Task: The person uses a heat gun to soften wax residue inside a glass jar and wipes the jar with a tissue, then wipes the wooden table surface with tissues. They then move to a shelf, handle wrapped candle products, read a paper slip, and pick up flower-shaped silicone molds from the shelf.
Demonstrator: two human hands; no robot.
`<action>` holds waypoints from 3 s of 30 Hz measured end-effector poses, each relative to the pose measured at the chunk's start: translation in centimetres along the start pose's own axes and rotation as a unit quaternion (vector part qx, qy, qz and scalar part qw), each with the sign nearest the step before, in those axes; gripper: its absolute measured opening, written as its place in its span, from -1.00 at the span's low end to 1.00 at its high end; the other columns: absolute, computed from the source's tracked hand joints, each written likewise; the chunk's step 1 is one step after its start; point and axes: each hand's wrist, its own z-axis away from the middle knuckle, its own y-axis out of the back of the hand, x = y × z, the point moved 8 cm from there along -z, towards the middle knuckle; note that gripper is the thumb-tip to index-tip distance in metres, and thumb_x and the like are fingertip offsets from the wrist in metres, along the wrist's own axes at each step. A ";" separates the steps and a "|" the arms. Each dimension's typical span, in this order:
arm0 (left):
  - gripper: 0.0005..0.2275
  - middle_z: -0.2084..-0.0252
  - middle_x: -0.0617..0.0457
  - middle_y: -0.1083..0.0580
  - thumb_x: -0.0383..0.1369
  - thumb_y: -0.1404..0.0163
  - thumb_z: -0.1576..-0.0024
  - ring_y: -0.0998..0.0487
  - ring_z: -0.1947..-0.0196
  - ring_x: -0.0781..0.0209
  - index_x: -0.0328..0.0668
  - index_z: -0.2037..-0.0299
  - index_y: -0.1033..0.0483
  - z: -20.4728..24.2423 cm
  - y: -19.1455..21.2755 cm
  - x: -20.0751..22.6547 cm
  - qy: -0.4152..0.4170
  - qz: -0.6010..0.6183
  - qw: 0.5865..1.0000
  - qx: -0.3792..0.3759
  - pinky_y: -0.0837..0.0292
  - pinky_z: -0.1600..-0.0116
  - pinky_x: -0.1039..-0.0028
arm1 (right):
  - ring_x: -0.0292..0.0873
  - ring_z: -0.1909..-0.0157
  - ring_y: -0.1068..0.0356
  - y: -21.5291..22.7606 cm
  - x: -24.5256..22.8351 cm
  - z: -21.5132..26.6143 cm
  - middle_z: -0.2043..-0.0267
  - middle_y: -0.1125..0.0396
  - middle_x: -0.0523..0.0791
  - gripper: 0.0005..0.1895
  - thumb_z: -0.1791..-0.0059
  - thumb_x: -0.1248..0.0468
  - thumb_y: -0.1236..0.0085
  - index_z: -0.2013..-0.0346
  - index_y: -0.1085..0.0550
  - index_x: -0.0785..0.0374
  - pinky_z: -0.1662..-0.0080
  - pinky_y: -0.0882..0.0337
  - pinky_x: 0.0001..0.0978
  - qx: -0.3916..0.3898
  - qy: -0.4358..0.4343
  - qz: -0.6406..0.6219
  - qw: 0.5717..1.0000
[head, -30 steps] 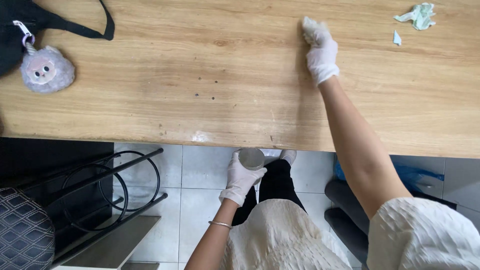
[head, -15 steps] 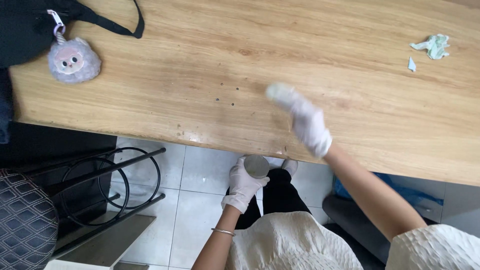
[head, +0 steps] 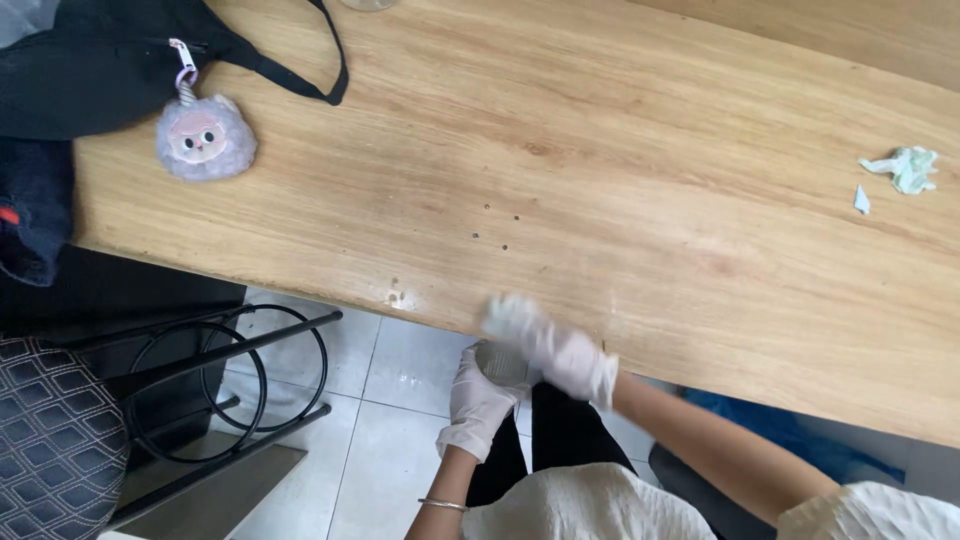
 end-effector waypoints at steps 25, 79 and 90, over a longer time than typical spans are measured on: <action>-0.31 0.03 -0.01 -0.50 -0.37 -0.39 0.19 -0.53 0.04 0.21 -0.18 -0.14 -0.25 -2.8 13.3 1.1 0.010 0.295 0.955 0.033 -0.54 -0.09 0.34 | 0.02 -0.44 -0.29 8.2 0.0 -18.4 -0.37 -0.34 0.08 -0.65 -0.09 0.31 -0.01 -0.12 -0.49 0.42 -0.43 -0.24 -0.07 0.183 -0.070 -0.396 0.897; -0.08 -0.19 -0.19 -0.43 -0.19 -0.38 0.27 -0.46 -0.20 -0.03 -0.26 -0.32 -0.15 -9.3 18.7 -1.3 -0.090 -0.191 0.971 -0.116 -0.39 -0.28 0.35 | 0.10 -0.04 -0.40 1.5 -3.2 -23.6 -0.10 -0.37 0.17 -0.37 0.04 0.59 0.14 -0.34 -0.28 0.30 -0.03 -0.45 -0.14 0.344 -0.191 0.275 0.877; -0.17 -0.06 -0.14 -0.51 -0.20 -0.32 0.22 -0.57 -0.07 0.00 -0.28 -0.27 -0.18 -9.3 22.6 0.0 -0.150 -0.159 0.966 -0.137 -0.47 -0.19 0.33 | -0.07 -0.48 -0.33 -2.5 -9.8 -24.9 -0.51 -0.27 -0.04 -0.45 -0.16 0.52 0.24 -0.44 -0.34 0.16 -0.43 -0.39 -0.19 0.262 -0.061 -0.211 0.940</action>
